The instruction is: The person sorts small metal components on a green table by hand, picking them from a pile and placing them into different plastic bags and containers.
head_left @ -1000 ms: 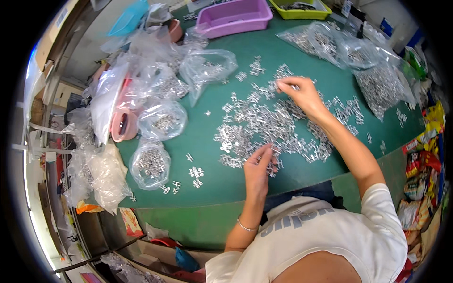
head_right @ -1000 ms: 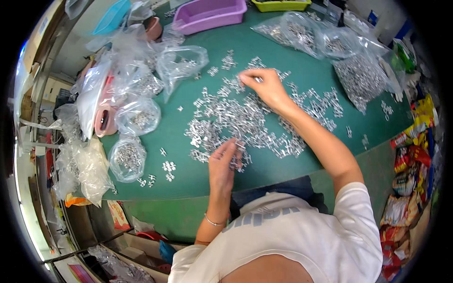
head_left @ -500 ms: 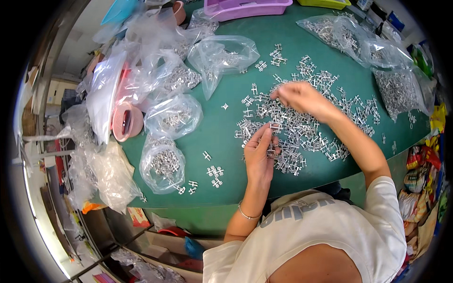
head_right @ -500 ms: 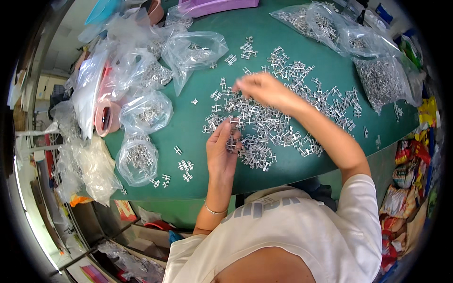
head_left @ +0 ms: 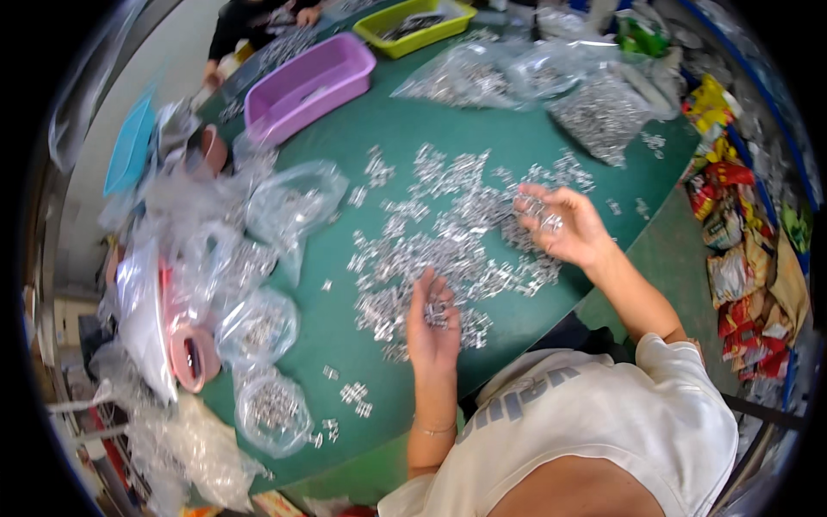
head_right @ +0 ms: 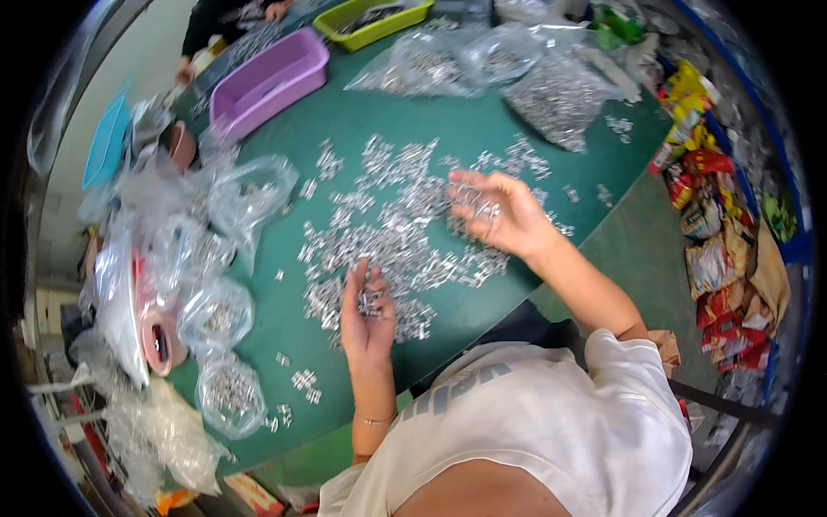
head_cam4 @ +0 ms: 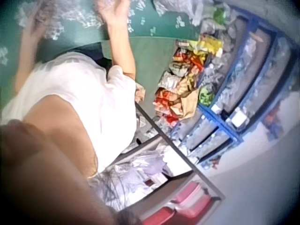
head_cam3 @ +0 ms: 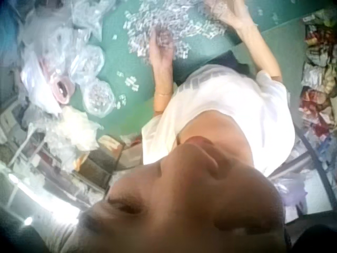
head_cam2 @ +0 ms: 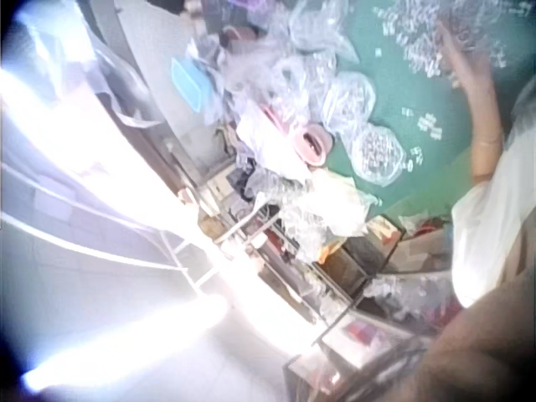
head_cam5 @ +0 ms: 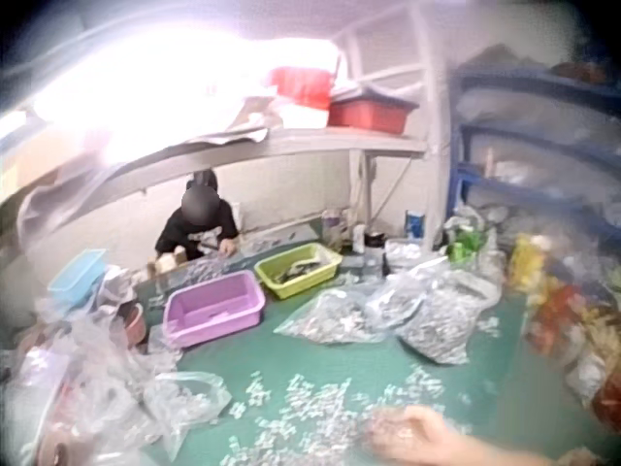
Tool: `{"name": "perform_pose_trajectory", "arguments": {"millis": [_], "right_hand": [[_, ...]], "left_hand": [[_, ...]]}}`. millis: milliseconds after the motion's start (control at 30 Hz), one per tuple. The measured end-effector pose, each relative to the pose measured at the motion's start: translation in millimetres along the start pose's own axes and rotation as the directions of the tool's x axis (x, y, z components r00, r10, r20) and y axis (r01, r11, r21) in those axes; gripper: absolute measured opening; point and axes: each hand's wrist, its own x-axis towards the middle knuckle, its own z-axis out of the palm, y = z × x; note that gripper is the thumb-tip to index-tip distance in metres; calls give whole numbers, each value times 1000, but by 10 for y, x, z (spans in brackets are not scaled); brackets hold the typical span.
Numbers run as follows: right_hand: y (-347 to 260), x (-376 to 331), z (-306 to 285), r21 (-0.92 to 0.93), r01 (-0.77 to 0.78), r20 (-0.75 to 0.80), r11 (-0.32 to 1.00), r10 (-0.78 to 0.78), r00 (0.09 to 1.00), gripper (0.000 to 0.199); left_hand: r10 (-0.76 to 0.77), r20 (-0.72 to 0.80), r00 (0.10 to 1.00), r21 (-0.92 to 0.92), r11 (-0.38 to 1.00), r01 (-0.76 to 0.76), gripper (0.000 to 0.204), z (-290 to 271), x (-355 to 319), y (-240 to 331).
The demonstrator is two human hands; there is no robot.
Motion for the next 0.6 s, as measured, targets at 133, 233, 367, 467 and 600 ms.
{"name": "perform_pose_trajectory", "arguments": {"millis": [133,233,367,467,600], "right_hand": [[-1002,-354,-69,-456,348,-67,819,-422,904,22],[-1542,-451,-127,-577,544,32,609,-649,760,24],[-1590,-147,-260,-443,356,-14,823,-403,915,25],[-1328,454,-467,-82,51,-83,995,-58,995,17],[-1089,1279,-502,96,169,-279,981,-136,951,16]], "left_hand": [[-44,-103,994,-111,993,33,33,176,-25,-213],[-43,-32,999,-127,991,39,25,113,-33,-353],[-34,56,998,-157,987,42,20,-27,-34,-502],[4,-19,1000,-124,992,-7,19,80,-92,-612],[39,-28,999,-103,994,-41,13,66,-193,-613]]}}
